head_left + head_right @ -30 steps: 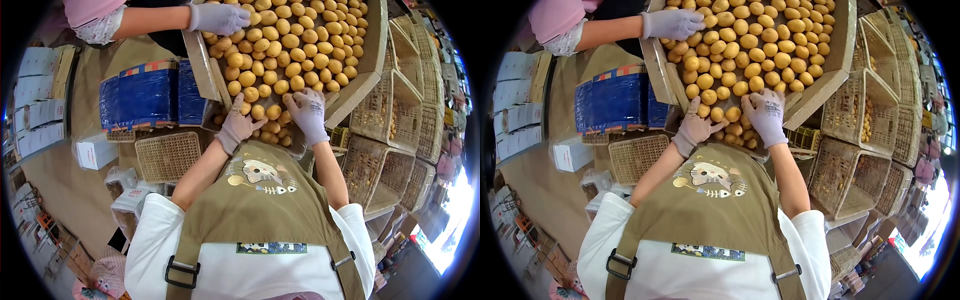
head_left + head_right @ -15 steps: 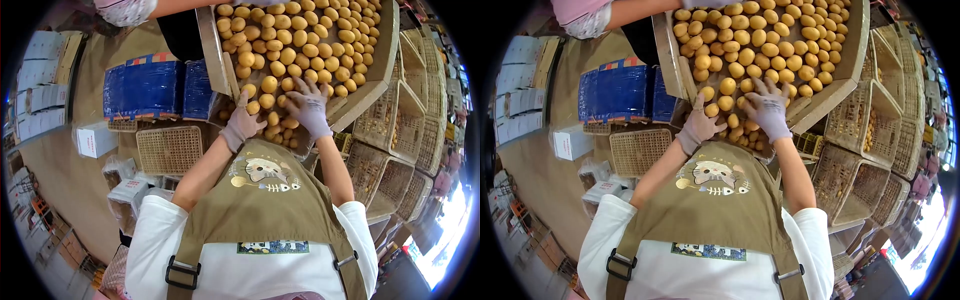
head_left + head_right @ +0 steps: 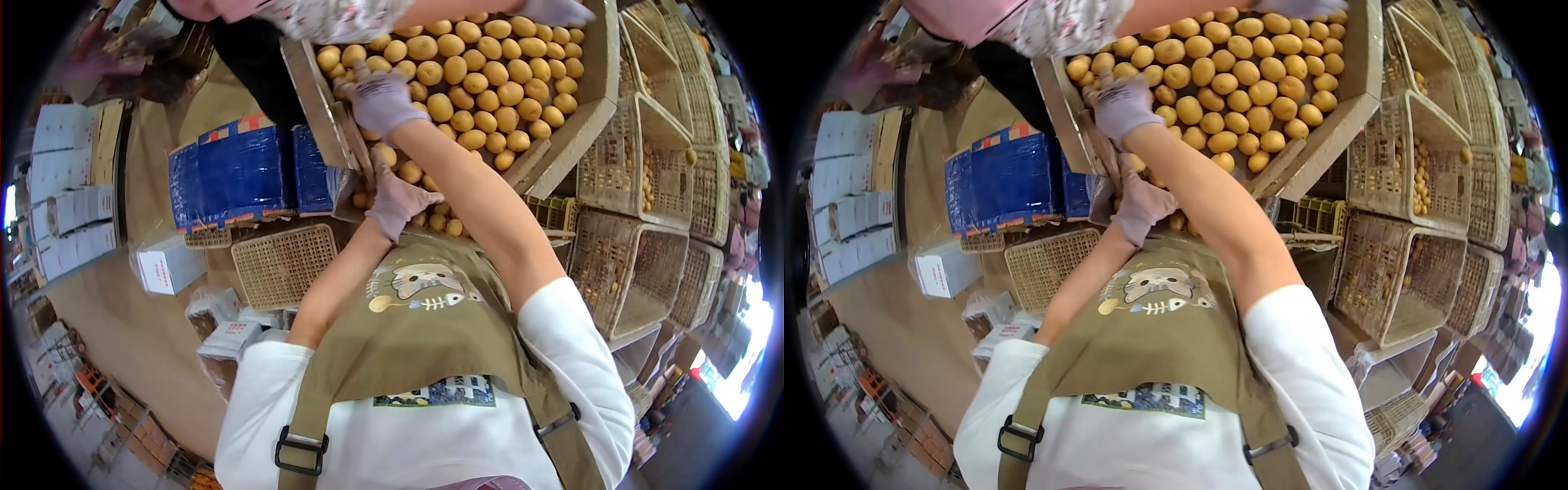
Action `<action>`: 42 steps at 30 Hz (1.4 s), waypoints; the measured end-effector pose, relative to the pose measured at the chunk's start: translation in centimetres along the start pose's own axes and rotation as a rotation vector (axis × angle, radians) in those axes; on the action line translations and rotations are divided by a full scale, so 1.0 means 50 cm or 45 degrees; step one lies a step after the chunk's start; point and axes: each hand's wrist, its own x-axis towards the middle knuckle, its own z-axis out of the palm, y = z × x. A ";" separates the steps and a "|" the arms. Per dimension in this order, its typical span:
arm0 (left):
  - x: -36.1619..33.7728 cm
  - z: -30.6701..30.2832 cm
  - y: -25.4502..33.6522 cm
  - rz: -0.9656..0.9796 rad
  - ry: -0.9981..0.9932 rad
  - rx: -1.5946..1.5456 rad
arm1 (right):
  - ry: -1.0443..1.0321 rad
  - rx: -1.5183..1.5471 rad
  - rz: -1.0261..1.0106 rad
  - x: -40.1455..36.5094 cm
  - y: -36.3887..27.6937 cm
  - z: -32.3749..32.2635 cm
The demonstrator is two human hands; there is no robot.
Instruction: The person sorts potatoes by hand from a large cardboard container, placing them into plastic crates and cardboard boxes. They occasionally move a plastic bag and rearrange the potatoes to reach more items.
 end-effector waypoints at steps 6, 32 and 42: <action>-0.001 -0.013 0.014 -0.058 -0.033 -0.066 | 0.078 0.444 0.144 -0.025 0.027 -0.003; -0.006 -0.082 0.034 0.099 0.107 1.033 | 0.142 0.356 0.473 -0.363 0.203 -0.030; -0.009 -0.028 0.027 -0.017 0.040 0.234 | -0.152 0.040 0.331 -0.360 0.193 0.001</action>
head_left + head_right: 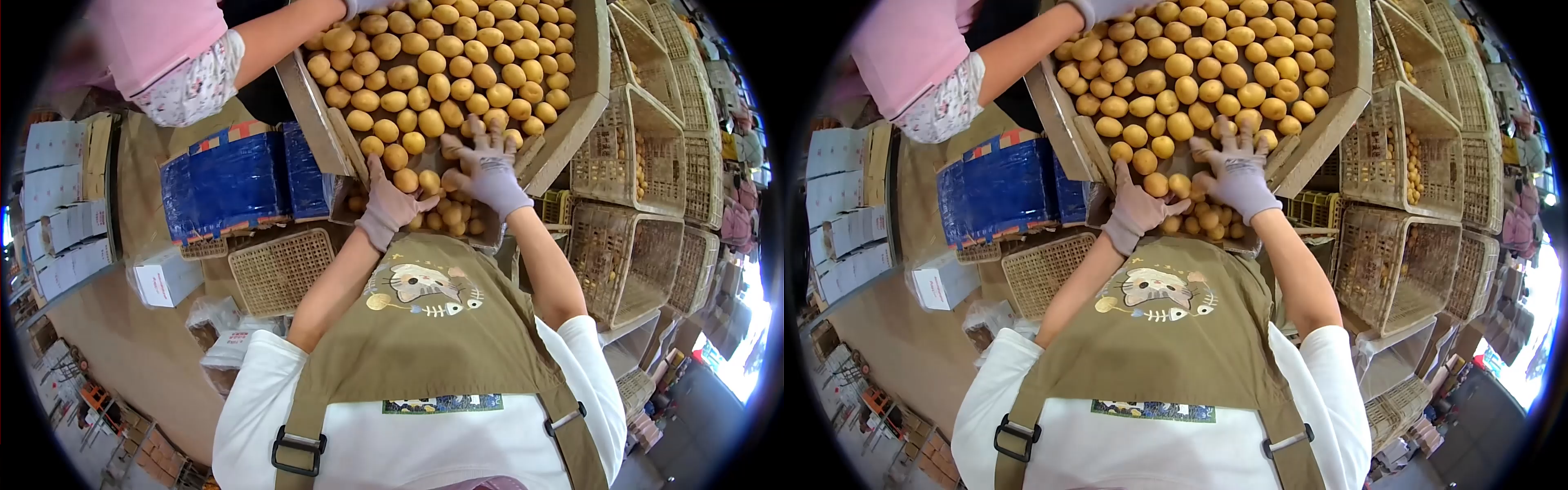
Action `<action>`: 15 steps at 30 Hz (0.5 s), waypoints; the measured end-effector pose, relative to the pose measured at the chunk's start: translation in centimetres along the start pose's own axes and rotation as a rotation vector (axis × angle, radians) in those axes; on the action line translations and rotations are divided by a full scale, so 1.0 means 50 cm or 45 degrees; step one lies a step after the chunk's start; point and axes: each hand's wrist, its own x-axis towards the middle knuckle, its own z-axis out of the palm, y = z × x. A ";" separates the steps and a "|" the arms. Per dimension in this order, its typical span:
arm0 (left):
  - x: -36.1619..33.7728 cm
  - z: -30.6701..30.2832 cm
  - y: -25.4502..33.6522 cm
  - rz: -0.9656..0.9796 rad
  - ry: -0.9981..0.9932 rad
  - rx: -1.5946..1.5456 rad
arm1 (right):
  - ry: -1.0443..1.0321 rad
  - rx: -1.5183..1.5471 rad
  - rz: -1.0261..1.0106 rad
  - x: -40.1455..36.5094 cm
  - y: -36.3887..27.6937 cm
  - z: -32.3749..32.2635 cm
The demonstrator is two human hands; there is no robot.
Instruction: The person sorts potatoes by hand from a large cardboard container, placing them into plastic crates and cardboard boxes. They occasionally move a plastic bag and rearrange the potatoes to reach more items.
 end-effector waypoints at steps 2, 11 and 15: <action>0.002 -0.004 0.004 -0.031 -0.081 0.037 | -0.216 0.094 -0.028 -0.003 -0.015 -0.014; 0.000 -0.006 0.005 -0.034 -0.121 0.109 | 0.373 0.190 0.125 0.051 0.003 -0.030; 0.001 0.001 0.005 -0.041 -0.124 0.120 | -0.309 0.075 0.024 -0.003 -0.032 -0.005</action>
